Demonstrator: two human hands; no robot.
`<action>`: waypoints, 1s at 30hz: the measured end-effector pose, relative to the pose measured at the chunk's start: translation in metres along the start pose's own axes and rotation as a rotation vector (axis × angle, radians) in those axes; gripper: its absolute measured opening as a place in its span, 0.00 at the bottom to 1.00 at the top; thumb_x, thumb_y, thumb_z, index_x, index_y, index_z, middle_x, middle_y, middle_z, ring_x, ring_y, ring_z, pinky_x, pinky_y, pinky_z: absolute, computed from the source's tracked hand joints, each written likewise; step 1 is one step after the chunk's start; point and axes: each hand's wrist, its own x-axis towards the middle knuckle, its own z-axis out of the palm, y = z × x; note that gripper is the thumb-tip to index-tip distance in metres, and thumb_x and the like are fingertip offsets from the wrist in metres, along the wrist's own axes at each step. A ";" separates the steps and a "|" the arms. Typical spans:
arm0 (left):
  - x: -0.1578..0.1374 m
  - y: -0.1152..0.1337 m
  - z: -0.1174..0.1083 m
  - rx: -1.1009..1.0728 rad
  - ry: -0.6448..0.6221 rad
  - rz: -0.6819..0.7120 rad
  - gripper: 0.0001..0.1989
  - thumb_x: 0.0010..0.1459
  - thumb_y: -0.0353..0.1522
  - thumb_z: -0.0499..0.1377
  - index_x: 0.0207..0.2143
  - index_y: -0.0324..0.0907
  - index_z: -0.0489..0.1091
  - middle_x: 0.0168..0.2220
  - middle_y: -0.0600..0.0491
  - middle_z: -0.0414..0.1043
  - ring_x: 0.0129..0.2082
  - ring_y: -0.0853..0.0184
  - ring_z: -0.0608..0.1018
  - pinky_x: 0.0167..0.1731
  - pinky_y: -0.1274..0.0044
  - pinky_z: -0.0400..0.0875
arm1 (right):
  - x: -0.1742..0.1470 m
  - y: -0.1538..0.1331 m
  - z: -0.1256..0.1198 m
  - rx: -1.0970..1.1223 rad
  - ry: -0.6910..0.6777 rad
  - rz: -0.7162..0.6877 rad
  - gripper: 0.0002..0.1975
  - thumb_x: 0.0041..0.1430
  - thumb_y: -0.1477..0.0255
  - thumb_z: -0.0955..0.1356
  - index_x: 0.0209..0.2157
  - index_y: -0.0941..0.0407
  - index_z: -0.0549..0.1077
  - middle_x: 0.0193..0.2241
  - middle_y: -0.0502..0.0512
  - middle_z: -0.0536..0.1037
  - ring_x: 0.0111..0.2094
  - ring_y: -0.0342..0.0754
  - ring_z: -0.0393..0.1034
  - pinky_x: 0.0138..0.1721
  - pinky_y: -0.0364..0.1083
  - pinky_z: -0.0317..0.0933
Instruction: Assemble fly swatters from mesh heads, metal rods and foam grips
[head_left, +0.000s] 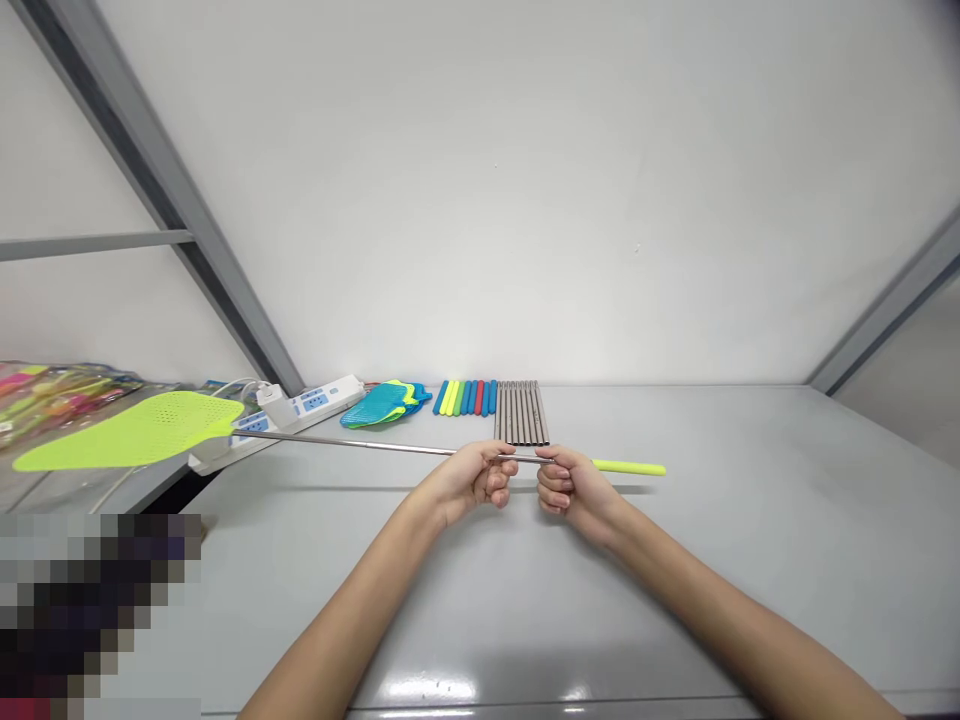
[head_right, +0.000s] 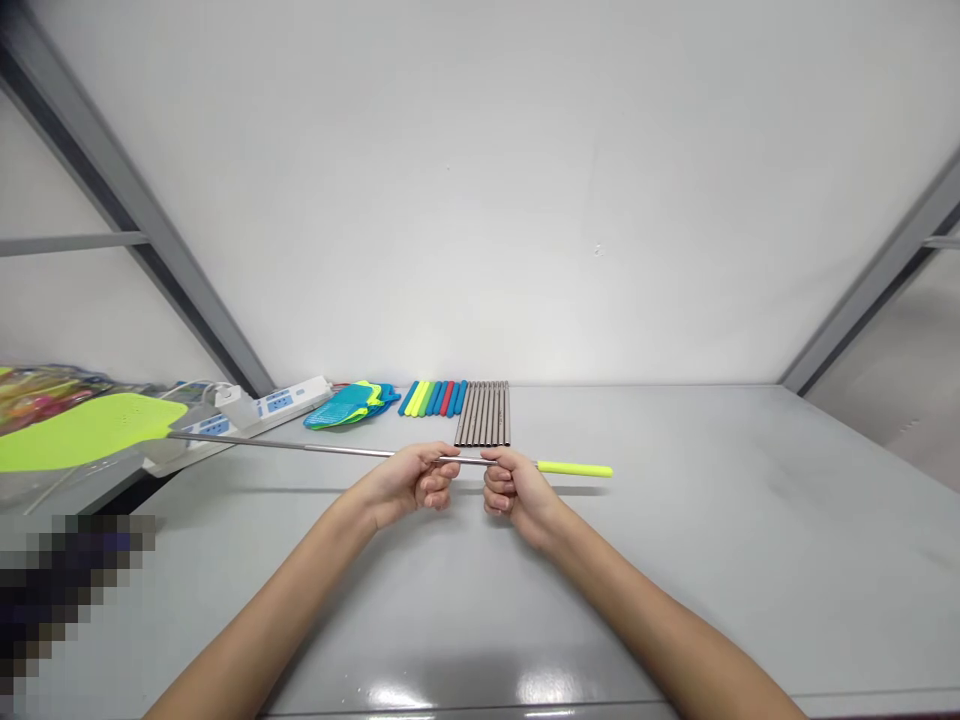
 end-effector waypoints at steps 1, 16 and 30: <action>0.000 0.000 0.000 -0.011 -0.003 -0.004 0.11 0.48 0.32 0.49 0.16 0.39 0.56 0.10 0.62 0.48 0.09 0.78 0.54 0.16 0.81 0.55 | -0.001 -0.001 0.001 0.009 -0.002 0.010 0.19 0.48 0.69 0.61 0.12 0.55 0.47 0.10 0.42 0.43 0.11 0.36 0.41 0.16 0.41 0.42; -0.011 0.014 -0.008 -0.019 0.028 0.035 0.11 0.50 0.29 0.49 0.16 0.40 0.54 0.10 0.63 0.47 0.08 0.79 0.53 0.16 0.81 0.57 | -0.009 -0.015 0.000 0.004 0.053 -0.064 0.19 0.47 0.72 0.62 0.12 0.55 0.46 0.10 0.42 0.42 0.11 0.36 0.38 0.15 0.41 0.41; -0.016 0.018 -0.026 -0.018 0.063 0.045 0.08 0.50 0.28 0.50 0.19 0.40 0.56 0.09 0.64 0.45 0.07 0.78 0.54 0.15 0.81 0.58 | -0.013 -0.024 -0.002 -0.013 0.079 -0.076 0.19 0.47 0.73 0.62 0.12 0.55 0.45 0.11 0.42 0.41 0.12 0.36 0.37 0.15 0.42 0.40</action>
